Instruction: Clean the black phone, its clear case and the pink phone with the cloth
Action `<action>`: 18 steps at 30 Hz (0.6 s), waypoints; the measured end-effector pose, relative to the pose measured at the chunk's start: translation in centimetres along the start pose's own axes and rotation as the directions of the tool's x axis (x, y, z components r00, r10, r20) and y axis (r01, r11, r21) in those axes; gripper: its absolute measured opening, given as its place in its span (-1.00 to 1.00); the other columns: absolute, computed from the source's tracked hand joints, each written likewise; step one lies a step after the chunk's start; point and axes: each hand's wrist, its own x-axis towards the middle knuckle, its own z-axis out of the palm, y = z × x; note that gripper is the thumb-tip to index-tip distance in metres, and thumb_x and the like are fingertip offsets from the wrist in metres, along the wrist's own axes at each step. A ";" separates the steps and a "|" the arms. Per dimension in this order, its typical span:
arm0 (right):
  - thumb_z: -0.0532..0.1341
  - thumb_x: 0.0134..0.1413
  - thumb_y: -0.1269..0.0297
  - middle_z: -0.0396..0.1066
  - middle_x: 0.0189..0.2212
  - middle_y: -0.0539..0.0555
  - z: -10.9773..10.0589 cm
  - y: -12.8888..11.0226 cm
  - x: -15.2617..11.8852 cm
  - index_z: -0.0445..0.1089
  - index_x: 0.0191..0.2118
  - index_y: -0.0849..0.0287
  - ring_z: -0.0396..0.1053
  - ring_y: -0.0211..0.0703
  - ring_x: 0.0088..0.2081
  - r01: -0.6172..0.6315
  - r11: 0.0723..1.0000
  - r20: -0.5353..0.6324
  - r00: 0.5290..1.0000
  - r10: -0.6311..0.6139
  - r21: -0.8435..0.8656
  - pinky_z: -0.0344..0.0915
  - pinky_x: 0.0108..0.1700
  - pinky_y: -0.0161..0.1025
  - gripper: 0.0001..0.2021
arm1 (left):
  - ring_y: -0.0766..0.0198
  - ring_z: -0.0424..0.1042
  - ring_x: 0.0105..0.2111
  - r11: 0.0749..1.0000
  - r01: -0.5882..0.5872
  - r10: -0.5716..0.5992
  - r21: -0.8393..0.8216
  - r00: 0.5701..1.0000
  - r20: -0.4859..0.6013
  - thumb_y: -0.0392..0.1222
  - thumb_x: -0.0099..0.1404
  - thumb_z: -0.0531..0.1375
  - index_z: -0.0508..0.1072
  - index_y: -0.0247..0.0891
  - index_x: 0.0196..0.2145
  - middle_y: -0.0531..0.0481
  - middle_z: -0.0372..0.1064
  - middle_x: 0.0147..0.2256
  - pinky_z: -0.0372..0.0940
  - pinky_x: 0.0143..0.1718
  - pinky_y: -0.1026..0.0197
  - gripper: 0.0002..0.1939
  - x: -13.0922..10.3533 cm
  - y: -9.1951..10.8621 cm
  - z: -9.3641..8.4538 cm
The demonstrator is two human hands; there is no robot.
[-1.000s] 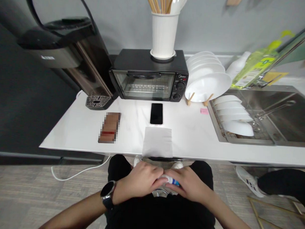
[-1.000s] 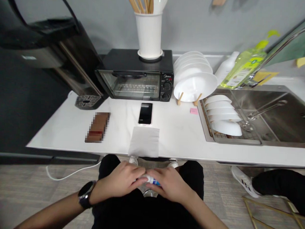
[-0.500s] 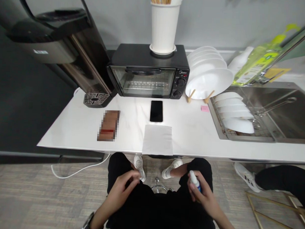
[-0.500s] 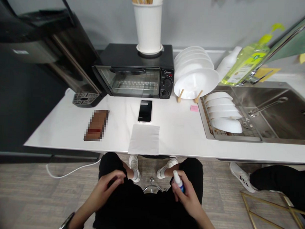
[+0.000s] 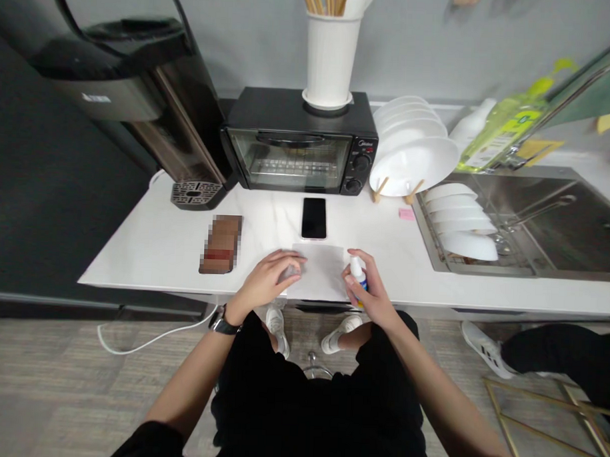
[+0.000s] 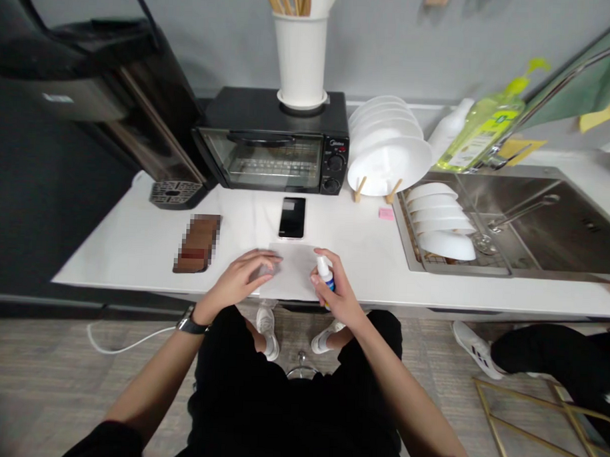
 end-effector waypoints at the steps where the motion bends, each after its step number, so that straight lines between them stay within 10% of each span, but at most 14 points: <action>1: 0.20 0.46 0.04 0.40 -0.19 -0.04 -0.5 -0.1 0.8 0.12 0.38 -0.19 0.29 -0.33 -0.54 0.018 0.991 0.012 1.000 -0.017 -0.131 0.33 -0.46 -0.28 -0.51 | 0.05 0.45 0.24 1.000 -0.008 0.008 0.005 1.000 0.013 -0.03 0.53 0.23 0.45 -0.10 -0.11 -0.06 0.57 0.17 0.28 0.31 -0.13 -0.87 -0.1 0.1 0.0; 7: 0.09 0.54 0.05 0.44 0.31 0.16 -2.0 -0.9 4.6 0.21 0.42 -0.08 0.53 0.07 0.17 0.284 0.730 0.323 0.942 -0.091 -0.622 0.43 0.23 0.02 -0.55 | 0.06 0.39 0.31 0.997 -0.018 0.015 -0.072 0.999 -0.044 -0.04 0.54 0.21 0.45 -0.11 -0.10 -0.11 0.55 0.20 0.24 0.37 -0.14 -0.87 -0.2 -0.2 -0.2; 18: -0.01 0.57 0.08 0.51 0.26 0.24 -1.9 -1.7 5.2 0.21 0.42 0.04 0.65 0.05 -0.08 0.360 0.544 0.423 0.906 -0.009 -0.758 0.51 0.03 -0.02 -0.54 | 0.09 0.46 0.24 0.984 0.053 -0.079 -0.172 0.986 -0.146 -0.06 0.55 0.19 0.45 -0.12 -0.10 -0.11 0.58 0.12 0.28 0.32 -0.08 -0.88 -0.4 -0.5 -0.1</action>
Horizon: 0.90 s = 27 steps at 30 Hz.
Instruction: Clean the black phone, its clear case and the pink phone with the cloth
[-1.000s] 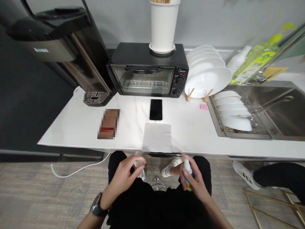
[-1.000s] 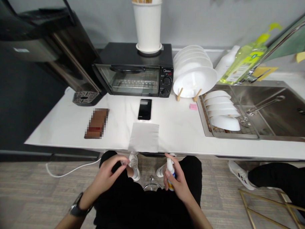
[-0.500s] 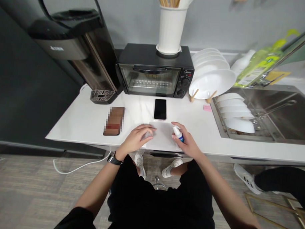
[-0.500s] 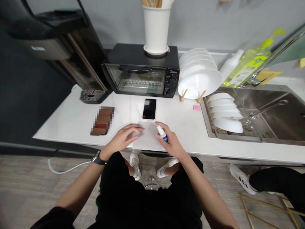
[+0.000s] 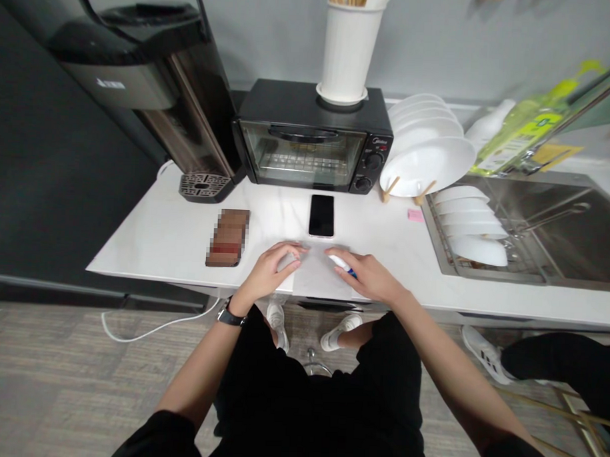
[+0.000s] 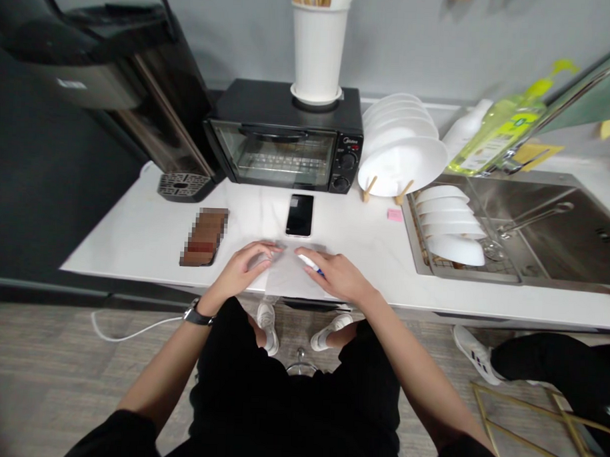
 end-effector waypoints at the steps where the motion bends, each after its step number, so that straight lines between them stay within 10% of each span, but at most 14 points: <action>1: -0.01 0.57 0.07 0.51 0.26 0.25 0.0 0.0 -0.1 0.22 0.41 0.04 0.64 0.06 -0.07 -0.001 1.000 -0.007 1.000 0.001 0.014 0.51 0.04 -0.01 -0.55 | 0.08 0.48 0.21 1.000 0.014 -0.014 -0.007 1.000 -0.010 -0.05 0.55 0.19 0.46 -0.13 -0.10 -0.11 0.59 0.10 0.29 0.31 -0.07 -0.87 0.0 0.1 0.0; 5: 0.04 0.53 -0.04 0.56 0.05 0.16 0.3 -0.1 -0.3 0.26 0.36 -0.01 0.57 -0.09 -0.24 -0.048 0.926 -0.087 0.992 0.087 0.373 0.50 -0.05 -0.09 -0.55 | 0.06 0.53 0.14 0.999 0.050 -0.050 -0.013 0.998 -0.031 -0.02 0.55 0.19 0.47 -0.14 -0.12 -0.13 0.60 0.04 0.32 0.25 -0.05 -0.83 0.1 0.3 -0.1; 10: 0.17 0.40 -0.19 0.33 -0.30 -0.07 1.1 -1.3 -0.6 0.23 0.29 -0.05 0.23 -0.34 -0.61 -0.078 0.327 -0.018 0.960 0.279 0.942 0.24 -0.56 -0.30 -0.48 | 0.07 0.53 0.13 0.998 0.069 -0.070 -0.013 0.997 -0.033 -0.02 0.55 0.19 0.47 -0.14 -0.11 -0.11 0.59 0.05 0.32 0.24 -0.02 -0.83 0.0 0.1 -0.1; 13: 0.14 0.40 -0.19 0.27 -0.37 -0.13 1.5 -2.0 -0.7 0.20 0.24 -0.08 0.05 -0.40 -0.71 -0.077 0.177 0.023 0.957 0.288 0.981 -0.02 -0.70 -0.35 -0.53 | 0.08 0.54 0.11 0.997 0.077 -0.077 -0.019 0.997 -0.029 -0.01 0.55 0.19 0.47 -0.14 -0.10 -0.11 0.59 0.05 0.32 0.22 -0.02 -0.82 0.0 0.1 -0.1; 17: 0.19 0.42 -0.09 0.40 -0.28 -0.08 1.1 -1.4 -0.5 0.19 0.28 -0.09 0.20 -0.36 -0.64 -0.063 0.573 -0.098 0.965 0.245 0.817 0.19 -0.59 -0.33 -0.55 | 0.08 0.54 0.11 0.997 0.077 -0.077 -0.019 0.997 -0.021 -0.02 0.55 0.19 0.46 -0.14 -0.11 -0.10 0.59 0.05 0.32 0.22 -0.01 -0.83 0.1 0.1 -0.1; 20: 0.17 0.46 0.09 0.55 0.03 0.14 0.1 -0.4 0.2 0.25 0.32 -0.01 0.53 -0.15 -0.30 -0.041 0.942 -0.113 0.990 0.084 0.333 0.45 -0.20 -0.19 -0.59 | 0.08 0.54 0.12 0.997 0.076 -0.077 -0.014 0.997 -0.020 -0.01 0.55 0.19 0.46 -0.14 -0.10 -0.11 0.59 0.05 0.31 0.23 -0.02 -0.82 0.1 0.0 -0.1; 27: 0.03 0.54 0.23 0.57 0.18 0.20 -0.9 0.5 1.6 0.27 0.32 0.06 0.62 -0.03 -0.14 0.113 0.984 0.072 0.992 -0.104 -0.138 0.43 -0.08 -0.15 -0.64 | 0.08 0.53 0.10 0.997 0.073 -0.073 0.002 0.997 -0.032 -0.01 0.54 0.19 0.46 -0.14 -0.09 -0.11 0.58 0.04 0.32 0.22 -0.02 -0.83 0.1 -0.1 0.1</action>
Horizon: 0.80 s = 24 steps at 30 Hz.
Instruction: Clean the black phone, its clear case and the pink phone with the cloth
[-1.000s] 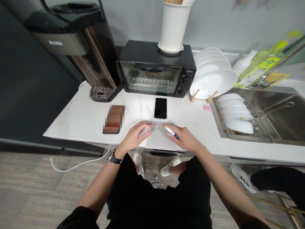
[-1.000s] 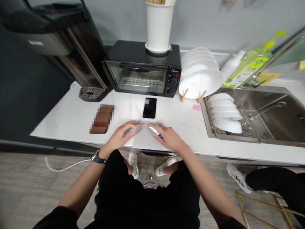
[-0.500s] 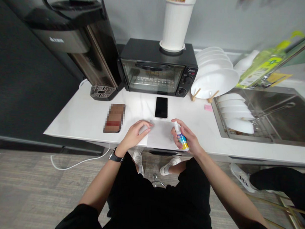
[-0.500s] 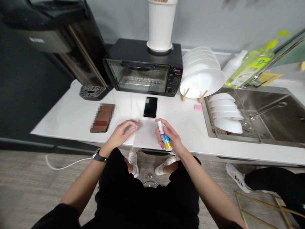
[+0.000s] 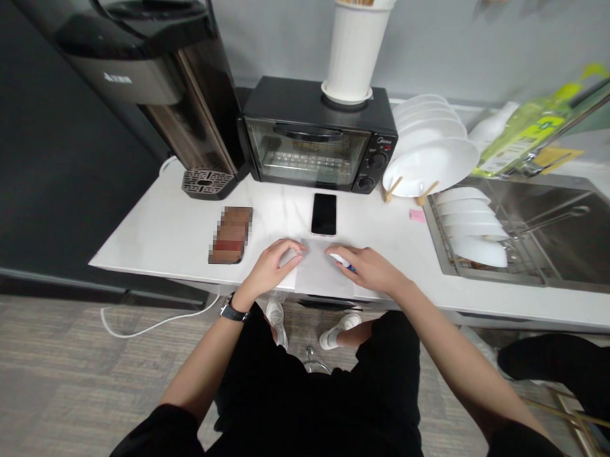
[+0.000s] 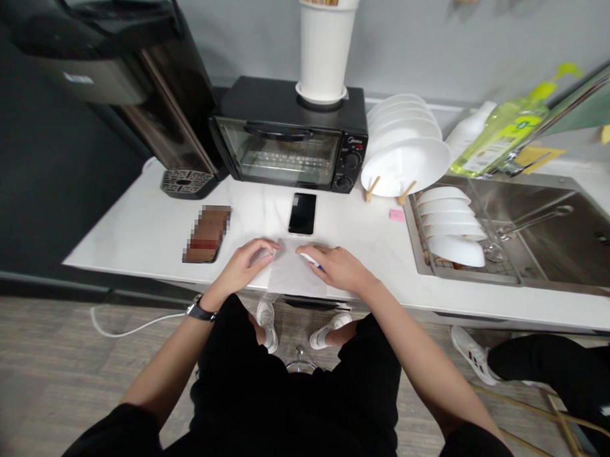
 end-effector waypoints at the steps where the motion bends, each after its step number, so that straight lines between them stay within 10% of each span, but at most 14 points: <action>1: 0.04 0.53 0.25 0.59 0.14 0.20 0.1 0.1 0.1 0.29 0.29 0.07 0.62 -0.03 -0.16 0.009 1.000 0.007 1.000 -0.008 -0.023 0.42 -0.10 -0.16 -0.65 | 0.08 0.53 0.09 1.000 0.001 -0.001 0.002 1.000 -0.002 -0.01 0.54 0.19 0.46 -0.14 -0.09 -0.12 0.58 0.03 0.32 0.22 -0.02 -0.83 0.0 0.0 0.0; 16: 0.02 0.51 0.26 0.67 -0.24 0.12 1.0 1.3 -0.6 0.35 0.17 0.14 0.55 -0.08 -0.41 0.001 0.990 0.024 1.000 0.003 -0.141 0.28 -0.27 -0.23 -0.72 | 0.09 0.54 0.03 1.000 0.020 -0.020 0.010 0.999 -0.029 0.02 0.54 0.19 0.46 -0.16 -0.11 -0.11 0.57 -0.03 0.34 0.16 0.02 -0.80 0.1 0.1 0.0; 24: 0.01 0.54 0.22 0.63 0.06 0.20 0.7 1.4 -0.7 0.27 0.30 0.08 0.61 -0.05 -0.27 -0.013 0.990 -0.038 0.999 0.008 -0.140 0.33 -0.23 -0.21 -0.65 | 0.10 0.54 0.02 1.000 0.022 -0.023 -0.015 0.999 -0.035 0.03 0.54 0.19 0.45 -0.16 -0.10 -0.11 0.57 -0.03 0.33 0.15 0.04 -0.79 0.0 -0.2 -0.2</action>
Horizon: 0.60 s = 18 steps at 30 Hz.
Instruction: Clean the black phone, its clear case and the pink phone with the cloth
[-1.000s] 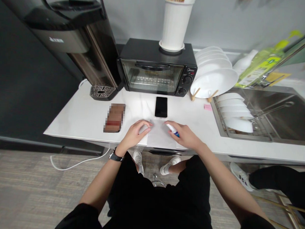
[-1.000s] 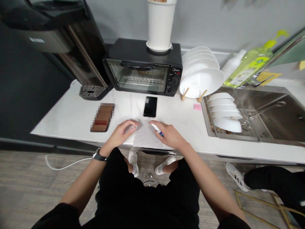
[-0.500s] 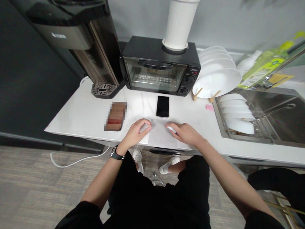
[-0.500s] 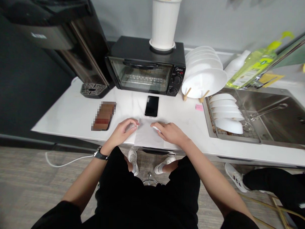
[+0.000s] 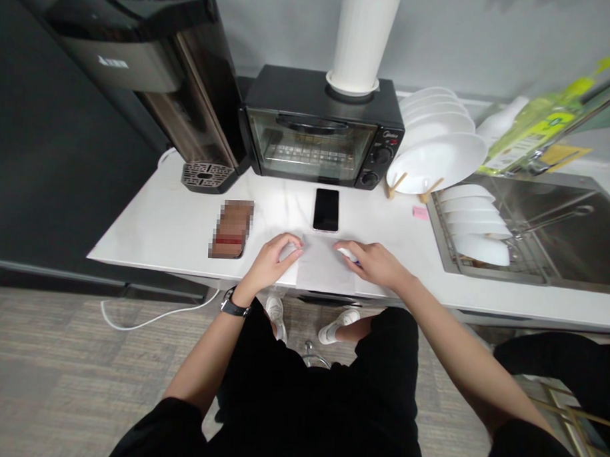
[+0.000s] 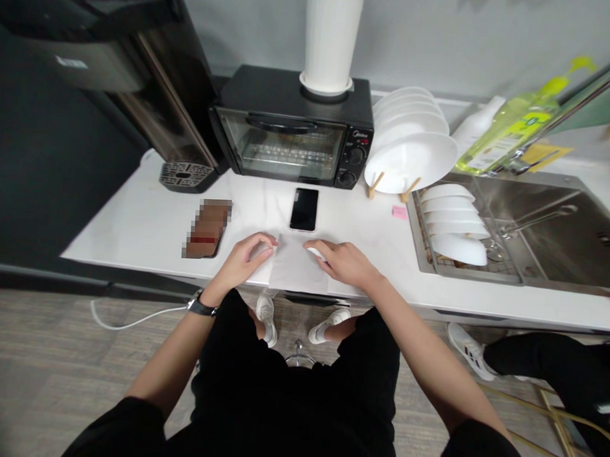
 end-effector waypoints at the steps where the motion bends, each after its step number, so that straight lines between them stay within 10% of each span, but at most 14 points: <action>1: 0.01 0.54 0.22 0.63 0.06 0.19 0.0 0.1 0.0 0.27 0.30 0.08 0.61 -0.06 -0.27 0.003 1.000 -0.004 1.000 -0.003 0.002 0.33 -0.22 -0.21 -0.65 | 0.10 0.54 0.02 1.000 0.000 0.000 -0.002 1.000 -0.001 0.03 0.54 0.19 0.45 -0.16 -0.10 -0.11 0.56 -0.03 0.33 0.15 0.04 -0.78 0.0 0.0 0.0; 8: 0.06 0.48 0.32 0.66 -0.26 0.12 -0.1 0.4 0.1 0.36 0.17 0.15 0.54 -0.08 -0.40 0.023 0.998 0.138 0.990 -0.015 -0.061 0.21 -0.28 -0.22 -0.73 | 0.11 0.54 0.01 1.000 -0.002 0.002 -0.011 1.000 -0.007 0.02 0.54 0.19 0.45 -0.16 -0.11 -0.10 0.56 -0.04 0.33 0.14 0.05 -0.79 0.0 -0.2 0.0; 18: 0.10 0.49 0.34 0.67 -0.06 0.13 0.0 0.4 0.2 0.33 0.21 0.13 0.58 -0.08 -0.33 0.047 0.991 0.163 0.986 -0.026 -0.126 0.20 -0.28 -0.21 -0.72 | 0.12 0.54 0.02 1.000 0.002 -0.003 -0.026 1.000 -0.021 0.00 0.54 0.20 0.47 -0.18 -0.11 -0.11 0.57 -0.04 0.34 0.16 0.06 -0.79 0.1 -0.1 -0.2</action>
